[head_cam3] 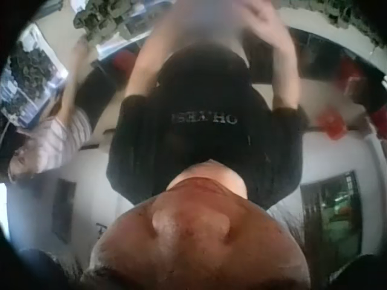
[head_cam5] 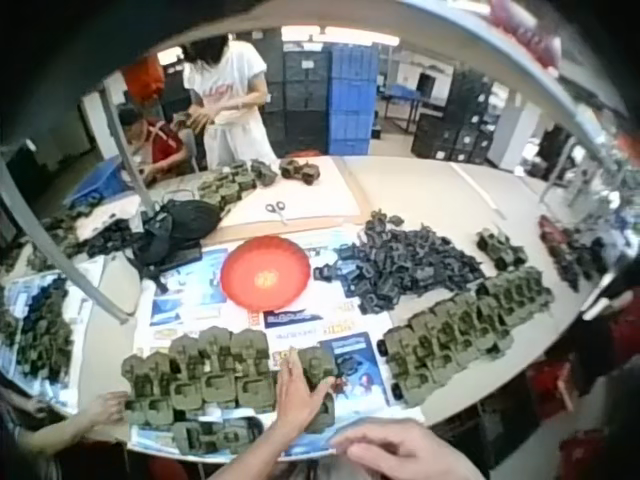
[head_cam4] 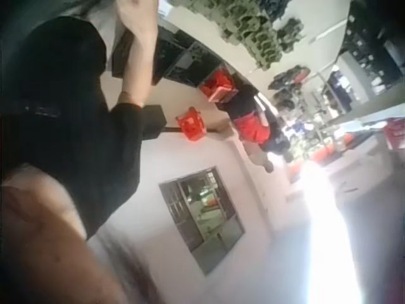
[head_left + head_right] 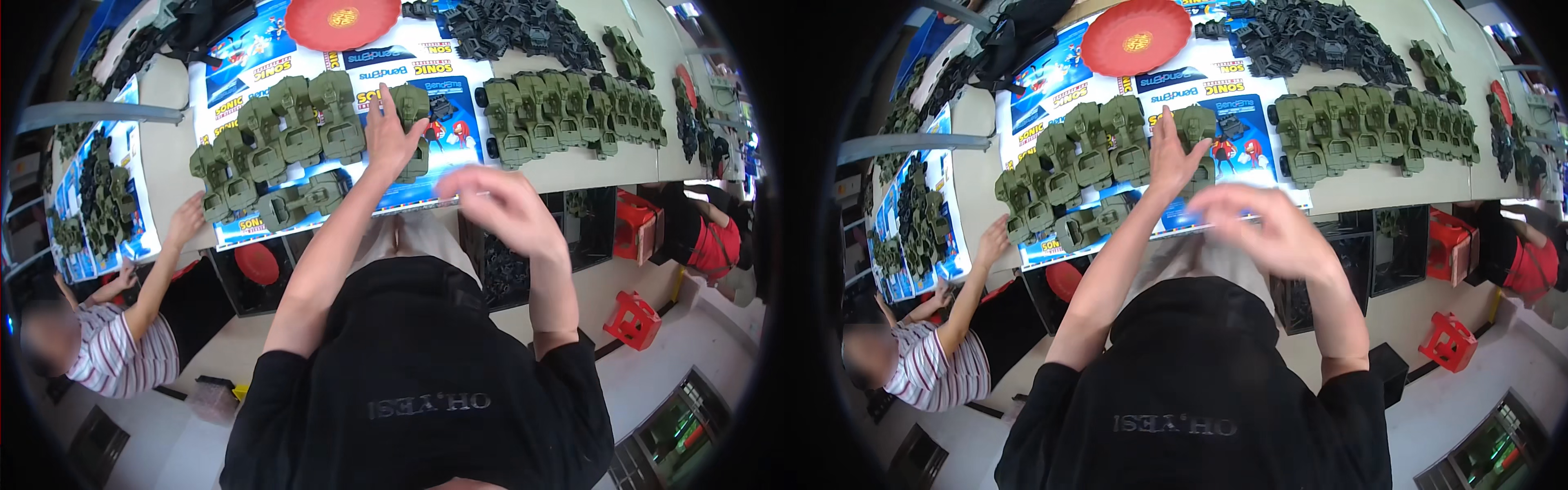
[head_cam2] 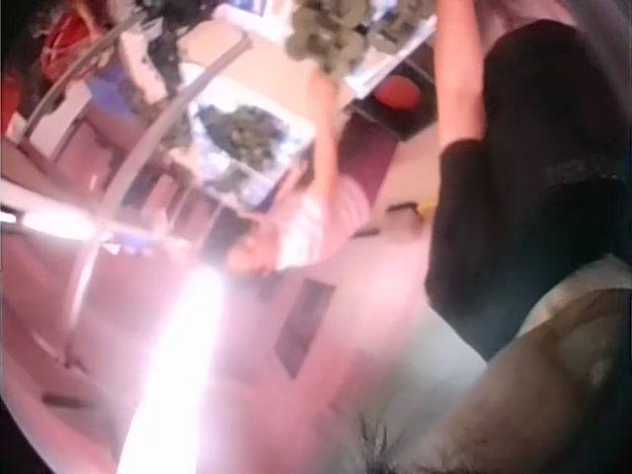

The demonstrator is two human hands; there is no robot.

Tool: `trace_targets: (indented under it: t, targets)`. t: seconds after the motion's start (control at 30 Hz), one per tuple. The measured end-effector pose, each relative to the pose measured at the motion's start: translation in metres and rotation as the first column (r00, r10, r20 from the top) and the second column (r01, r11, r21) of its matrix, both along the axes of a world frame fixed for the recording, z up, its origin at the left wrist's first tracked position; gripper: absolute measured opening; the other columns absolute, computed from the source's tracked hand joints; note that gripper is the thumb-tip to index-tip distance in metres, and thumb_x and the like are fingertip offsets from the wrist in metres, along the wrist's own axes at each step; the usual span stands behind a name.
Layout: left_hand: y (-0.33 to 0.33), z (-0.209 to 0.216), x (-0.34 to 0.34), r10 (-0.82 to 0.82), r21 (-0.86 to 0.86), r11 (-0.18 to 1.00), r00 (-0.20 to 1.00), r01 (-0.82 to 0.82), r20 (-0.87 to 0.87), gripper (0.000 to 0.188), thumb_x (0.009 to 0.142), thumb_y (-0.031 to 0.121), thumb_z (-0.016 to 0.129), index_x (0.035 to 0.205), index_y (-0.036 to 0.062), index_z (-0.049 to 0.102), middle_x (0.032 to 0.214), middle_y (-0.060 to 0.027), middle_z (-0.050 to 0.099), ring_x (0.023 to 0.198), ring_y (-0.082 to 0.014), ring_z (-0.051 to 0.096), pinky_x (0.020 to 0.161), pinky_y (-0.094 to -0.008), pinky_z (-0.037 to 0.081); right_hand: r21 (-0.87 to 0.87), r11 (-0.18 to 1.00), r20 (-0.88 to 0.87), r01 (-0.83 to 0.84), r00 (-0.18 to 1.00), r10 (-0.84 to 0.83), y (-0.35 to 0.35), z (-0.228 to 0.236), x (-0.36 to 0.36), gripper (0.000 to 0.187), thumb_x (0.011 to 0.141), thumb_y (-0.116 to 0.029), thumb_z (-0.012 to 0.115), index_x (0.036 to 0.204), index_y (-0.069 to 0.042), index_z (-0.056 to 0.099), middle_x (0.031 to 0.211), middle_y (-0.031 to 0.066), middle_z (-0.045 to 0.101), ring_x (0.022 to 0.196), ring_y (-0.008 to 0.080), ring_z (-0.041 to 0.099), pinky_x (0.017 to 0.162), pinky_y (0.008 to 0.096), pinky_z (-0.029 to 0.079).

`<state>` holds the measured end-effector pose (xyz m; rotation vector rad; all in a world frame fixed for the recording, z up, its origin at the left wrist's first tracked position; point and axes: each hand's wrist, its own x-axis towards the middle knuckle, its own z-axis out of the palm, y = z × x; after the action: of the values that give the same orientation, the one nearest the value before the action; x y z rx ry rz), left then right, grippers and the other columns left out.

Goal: The person assembles green plastic toy tanks by hand, attaching black wheels to the tank bodies. They pick up a tank body and a wheel, fit them together, and place the completed unit on a table. The process is repeated multiple times in a workshop setting with other people present.

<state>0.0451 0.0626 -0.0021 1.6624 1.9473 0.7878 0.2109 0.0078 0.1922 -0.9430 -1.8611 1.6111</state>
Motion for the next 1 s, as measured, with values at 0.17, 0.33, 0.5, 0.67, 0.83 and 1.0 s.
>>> trace_targets:
  t: [0.17,0.33,0.5,0.67,0.83,1.0]
  targets:
    - [0.012,-0.01,0.022,0.121,-0.353,0.929,0.993,-0.115,-0.003,0.108,0.069,0.047,0.073,0.143,0.006,0.006,0.127,-0.0252,0.039,0.111,-0.0382,0.047,0.088,-0.0494,0.041,0.271,0.847,0.41,0.458,0.741,-0.532,0.049,-0.188,0.016,0.033,0.08,-0.015,0.063,0.109,-0.001,0.059,0.097,0.0158,0.061,0.086,0.0298,0.06,0.077,0.0376,0.048]
    - [0.015,-0.02,0.026,0.225,-0.274,0.936,0.974,-0.222,-0.021,0.109,0.061,0.051,0.076,0.142,0.0089,0.017,0.129,-0.0221,0.038,0.115,-0.0373,0.044,0.089,-0.0523,0.04,0.689,0.703,0.48,0.177,0.616,-0.625,0.102,-0.262,-0.004,0.062,0.071,-0.028,0.071,0.122,-0.002,0.049,0.117,0.0201,0.048,0.107,0.037,0.046,0.088,0.0433,0.041]
    - [0.034,-0.007,0.032,0.281,-0.387,0.868,0.95,-0.312,-0.136,0.111,0.059,0.053,0.076,0.138,-0.0029,0.022,0.128,-0.0195,0.04,0.118,-0.035,0.043,0.09,-0.0513,0.041,0.668,0.734,0.503,0.128,0.649,-0.571,0.108,-0.274,-0.006,0.055,0.068,-0.029,0.072,0.113,-0.001,0.054,0.096,0.0167,0.054,0.091,0.0342,0.05,0.08,0.044,0.042]
    - [0.038,0.0,0.034,0.389,-0.364,0.857,0.921,-0.365,-0.008,0.101,0.059,0.035,0.08,0.134,-0.0061,0.026,0.122,-0.0229,0.044,0.111,-0.0363,0.048,0.088,-0.0431,0.046,0.414,0.854,0.502,0.316,0.703,-0.504,0.114,-0.27,-0.008,0.049,0.067,-0.022,0.074,0.108,-0.001,0.055,0.099,0.0191,0.06,0.092,0.036,0.055,0.084,0.0422,0.043]
    - [0.009,0.022,0.014,0.401,-0.273,0.916,0.684,-0.294,0.609,0.091,0.063,0.025,0.081,0.131,-0.0069,0.03,0.115,-0.0186,0.051,0.104,-0.0265,0.054,0.084,-0.0339,0.048,-0.494,0.762,0.059,0.419,0.89,-0.451,0.11,-0.213,0.004,0.026,0.077,-0.008,0.07,0.099,-0.005,0.057,0.079,0.0,0.061,0.062,0.0048,0.052,0.046,0.0196,0.037]
    - [-0.047,0.086,-0.023,0.269,-0.267,0.963,-0.042,0.041,0.962,0.078,0.076,0.012,0.073,0.139,0.0045,0.028,0.122,-0.0099,0.048,0.105,-0.0176,0.054,0.083,-0.0317,0.048,-0.739,0.667,-0.222,0.092,0.902,-0.37,0.095,-0.158,0.009,0.023,0.081,-0.011,0.067,0.101,-0.008,0.056,0.076,0.0015,0.061,0.049,0.0057,0.05,0.037,0.0171,0.036]
